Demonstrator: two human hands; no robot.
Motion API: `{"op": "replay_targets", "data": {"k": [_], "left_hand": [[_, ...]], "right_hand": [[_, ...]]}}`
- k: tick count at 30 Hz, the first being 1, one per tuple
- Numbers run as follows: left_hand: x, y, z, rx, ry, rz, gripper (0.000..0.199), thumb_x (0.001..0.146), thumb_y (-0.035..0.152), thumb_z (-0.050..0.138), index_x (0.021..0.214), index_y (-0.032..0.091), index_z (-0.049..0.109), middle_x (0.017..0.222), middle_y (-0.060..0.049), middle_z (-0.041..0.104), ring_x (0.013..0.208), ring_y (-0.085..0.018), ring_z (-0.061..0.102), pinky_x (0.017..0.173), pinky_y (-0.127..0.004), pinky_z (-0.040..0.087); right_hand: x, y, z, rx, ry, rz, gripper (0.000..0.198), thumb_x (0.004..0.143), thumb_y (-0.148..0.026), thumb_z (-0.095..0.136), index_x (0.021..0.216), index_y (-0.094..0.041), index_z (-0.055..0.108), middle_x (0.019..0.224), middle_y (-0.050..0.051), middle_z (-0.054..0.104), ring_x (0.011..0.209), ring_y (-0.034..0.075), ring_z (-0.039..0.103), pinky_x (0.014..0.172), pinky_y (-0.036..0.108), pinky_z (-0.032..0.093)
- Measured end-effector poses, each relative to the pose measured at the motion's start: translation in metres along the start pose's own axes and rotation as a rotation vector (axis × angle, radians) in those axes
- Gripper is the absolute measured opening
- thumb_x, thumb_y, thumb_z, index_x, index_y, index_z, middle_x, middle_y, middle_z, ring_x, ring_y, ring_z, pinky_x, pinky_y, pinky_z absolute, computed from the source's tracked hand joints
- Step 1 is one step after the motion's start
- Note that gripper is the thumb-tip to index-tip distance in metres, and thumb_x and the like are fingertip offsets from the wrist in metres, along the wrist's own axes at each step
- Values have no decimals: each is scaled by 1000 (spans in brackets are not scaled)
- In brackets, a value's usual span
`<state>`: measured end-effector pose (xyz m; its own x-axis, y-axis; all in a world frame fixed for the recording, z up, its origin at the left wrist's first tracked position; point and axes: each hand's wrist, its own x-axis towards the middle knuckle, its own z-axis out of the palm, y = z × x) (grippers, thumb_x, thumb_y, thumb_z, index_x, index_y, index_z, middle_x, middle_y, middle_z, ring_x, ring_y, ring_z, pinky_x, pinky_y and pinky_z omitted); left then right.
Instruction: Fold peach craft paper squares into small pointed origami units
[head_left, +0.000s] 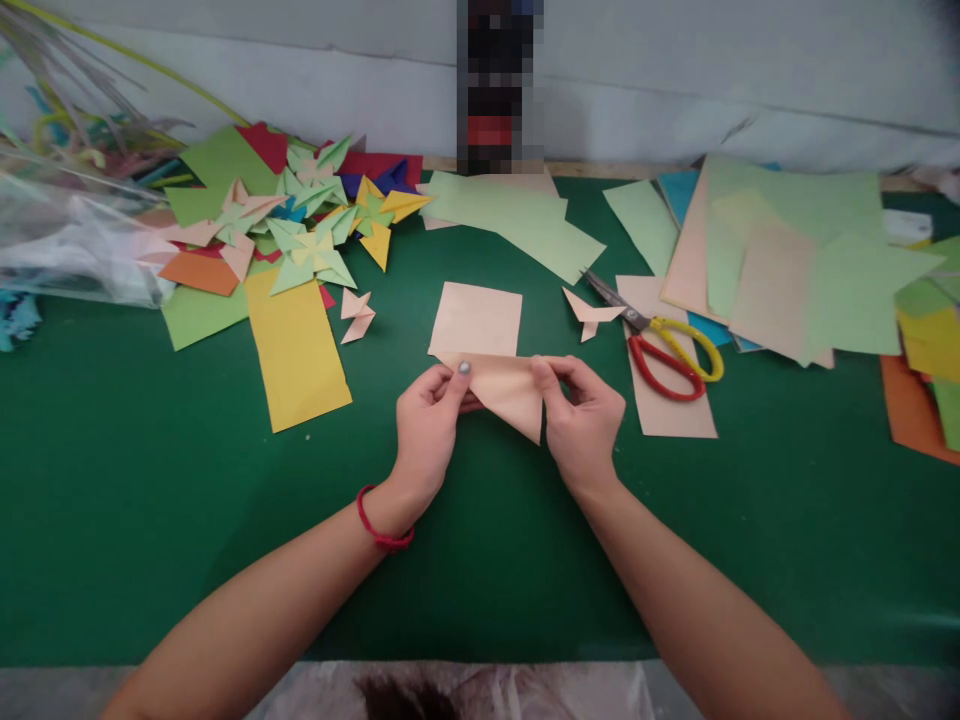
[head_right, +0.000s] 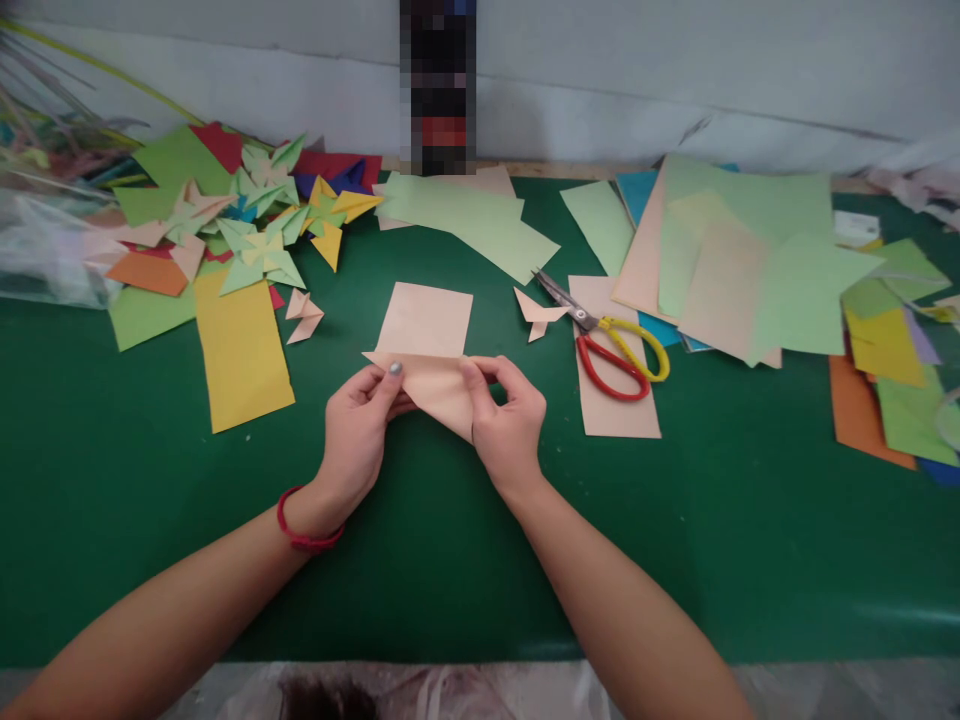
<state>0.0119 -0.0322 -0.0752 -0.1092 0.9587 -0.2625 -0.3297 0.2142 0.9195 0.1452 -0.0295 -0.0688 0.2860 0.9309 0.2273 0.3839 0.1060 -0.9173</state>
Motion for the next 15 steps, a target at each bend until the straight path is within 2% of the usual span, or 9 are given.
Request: {"op": "replay_targets", "data": {"k": [7,11,15], "left_hand": [[7,3,-3,-37,56,85,15,71,25,70,78,15,61,72,1,64,70,-10,61,72,-24,54],[7,5,-3,-14,49,101,17,71,26,70,80,16,61,76,0,64,72,-10,61,70,-23,53],[6,4,-3,-11,80,88,16,75,30,66,77,16,60,71,0,63,66,-10,61,69,-24,54]], "right_hand": [[2,3,-1,25,23,7,15,81,-31,58,74,-19,64,69,0,62,66,14,57,63,27,45],[2,3,-1,22,18,11,15,81,-31,58,74,-19,63,69,0,63,67,14,57,64,28,45],[1,2,-1,18,14,9,15,81,-31,58,73,-20,63,68,-1,61,65,13,56,62,27,45]]}}
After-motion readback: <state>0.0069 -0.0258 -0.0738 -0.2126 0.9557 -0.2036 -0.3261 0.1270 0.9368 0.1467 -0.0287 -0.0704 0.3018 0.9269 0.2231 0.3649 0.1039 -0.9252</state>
